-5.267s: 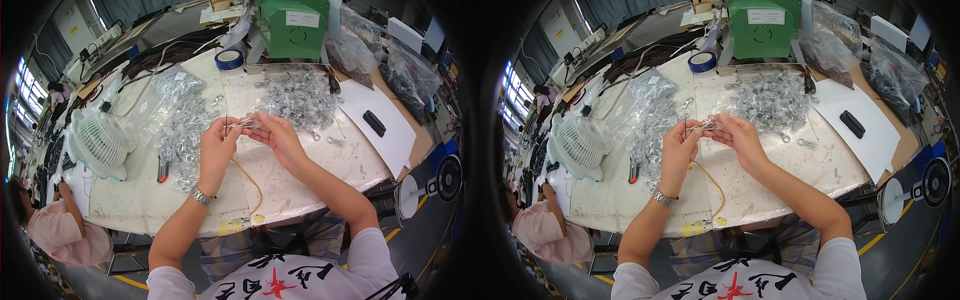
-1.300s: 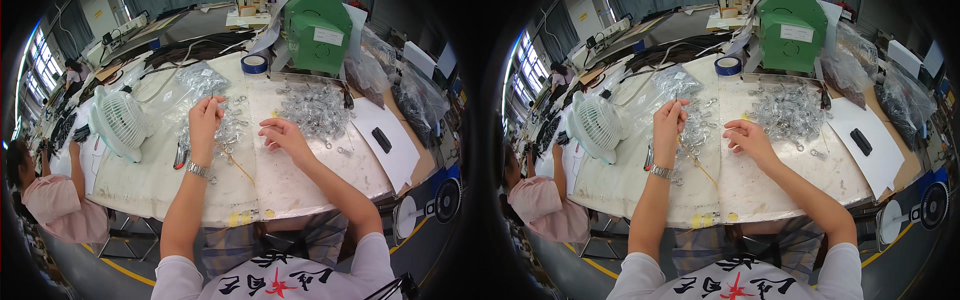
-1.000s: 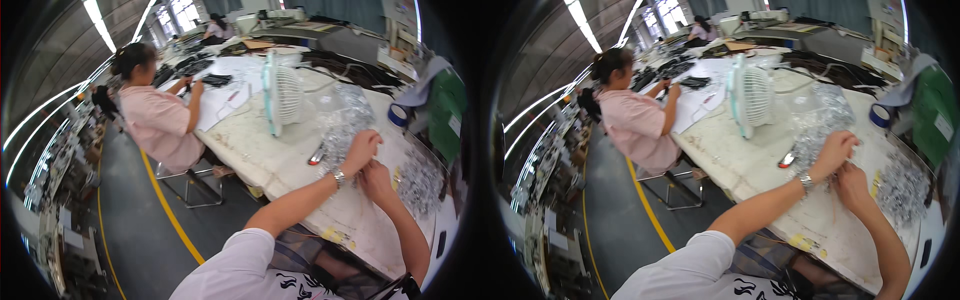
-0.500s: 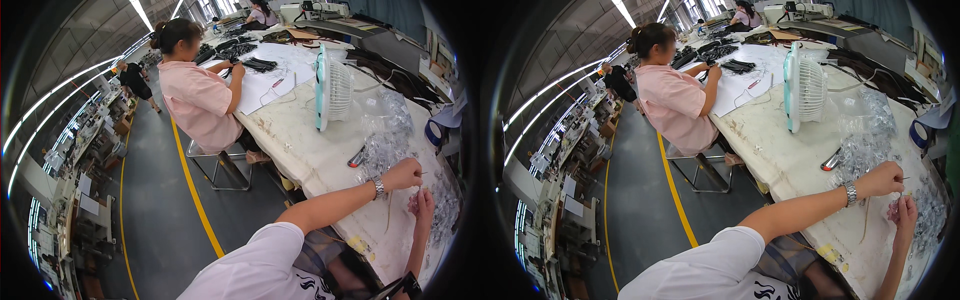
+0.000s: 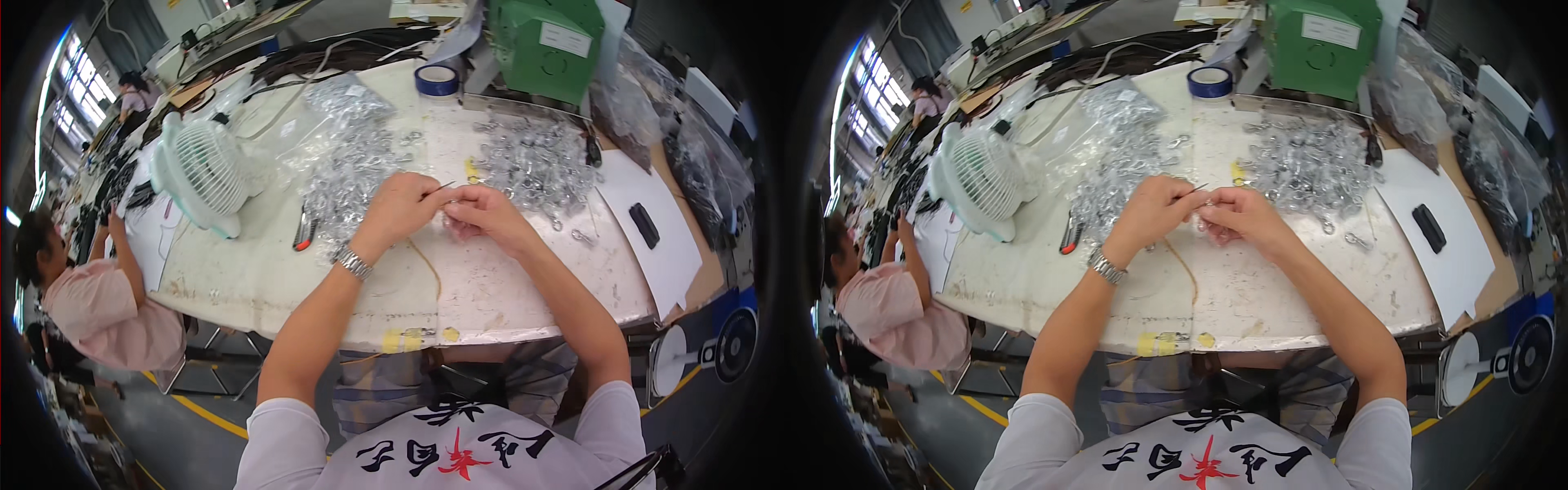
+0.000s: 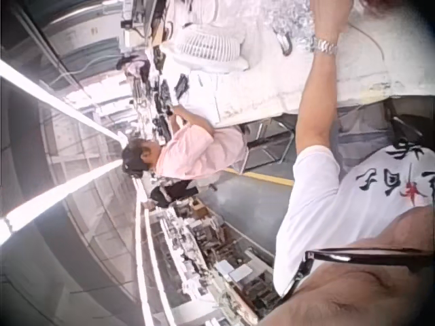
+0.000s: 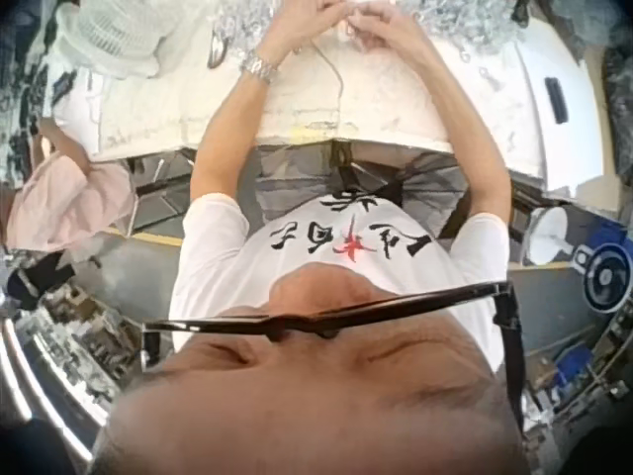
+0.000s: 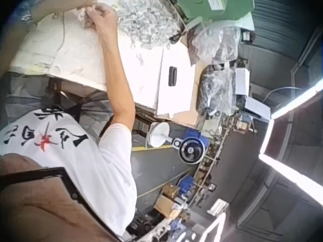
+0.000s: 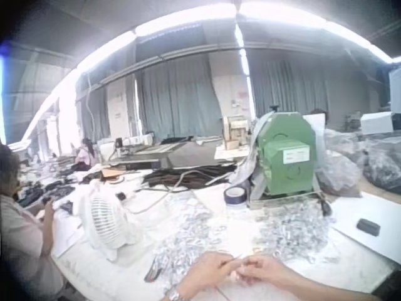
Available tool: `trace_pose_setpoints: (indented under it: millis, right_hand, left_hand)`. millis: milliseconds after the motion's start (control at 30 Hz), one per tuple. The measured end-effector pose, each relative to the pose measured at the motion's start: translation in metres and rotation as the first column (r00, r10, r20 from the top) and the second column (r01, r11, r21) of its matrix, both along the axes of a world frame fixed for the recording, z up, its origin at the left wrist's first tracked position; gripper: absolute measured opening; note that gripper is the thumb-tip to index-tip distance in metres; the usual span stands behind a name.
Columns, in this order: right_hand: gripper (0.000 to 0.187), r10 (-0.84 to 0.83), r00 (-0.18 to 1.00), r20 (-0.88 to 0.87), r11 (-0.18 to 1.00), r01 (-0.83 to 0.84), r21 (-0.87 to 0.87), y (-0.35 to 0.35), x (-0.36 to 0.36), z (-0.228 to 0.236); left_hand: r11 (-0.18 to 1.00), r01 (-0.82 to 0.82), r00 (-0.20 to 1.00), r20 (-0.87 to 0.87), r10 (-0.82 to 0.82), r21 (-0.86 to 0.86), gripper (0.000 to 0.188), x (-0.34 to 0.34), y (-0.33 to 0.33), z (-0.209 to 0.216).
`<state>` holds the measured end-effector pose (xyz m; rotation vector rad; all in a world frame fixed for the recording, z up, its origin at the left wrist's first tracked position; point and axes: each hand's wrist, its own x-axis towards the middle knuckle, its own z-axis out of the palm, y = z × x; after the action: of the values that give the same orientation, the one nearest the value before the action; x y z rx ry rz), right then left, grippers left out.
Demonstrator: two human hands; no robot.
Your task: The person threads small metal rings or wire connectors onto a long thin metal rod or wire by hand.
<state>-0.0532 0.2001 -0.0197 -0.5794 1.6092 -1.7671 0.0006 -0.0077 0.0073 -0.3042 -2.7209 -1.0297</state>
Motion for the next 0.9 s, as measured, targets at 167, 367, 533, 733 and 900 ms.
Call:
trace_pose_setpoints:
  millis: [167,367,533,733,900]
  right_hand:
    - [0.022,-0.002,1.000,-0.015,0.999,0.003,0.044,0.020,-0.008,-0.004]
    - [0.021,0.025,0.999,0.024,0.999,-0.024,-0.042,0.021,-0.009,-0.007]
    - [0.023,0.056,0.998,-0.038,0.998,-0.056,-0.002,0.023,-0.015,-0.005]
    - [0.025,0.054,0.998,0.020,0.999,-0.054,0.002,0.018,-0.006,0.001]
    - [0.024,0.063,0.994,0.085,0.998,-0.062,-0.019,0.021,-0.005,0.002]
  left_hand:
    - [0.996,-0.086,0.996,0.031,0.086,-0.012,0.034,-0.003,0.016,0.011]
    - [0.993,0.041,0.999,-0.009,-0.040,0.109,0.020,0.000,0.019,0.002]
    - [0.960,0.013,0.992,0.114,-0.047,0.280,0.021,-0.004,0.014,0.006]
    - [0.934,0.016,0.994,0.099,-0.055,0.358,0.018,-0.004,0.013,0.002]
    - [0.997,-0.022,1.000,0.022,0.020,0.075,0.016,0.002,0.023,0.009]
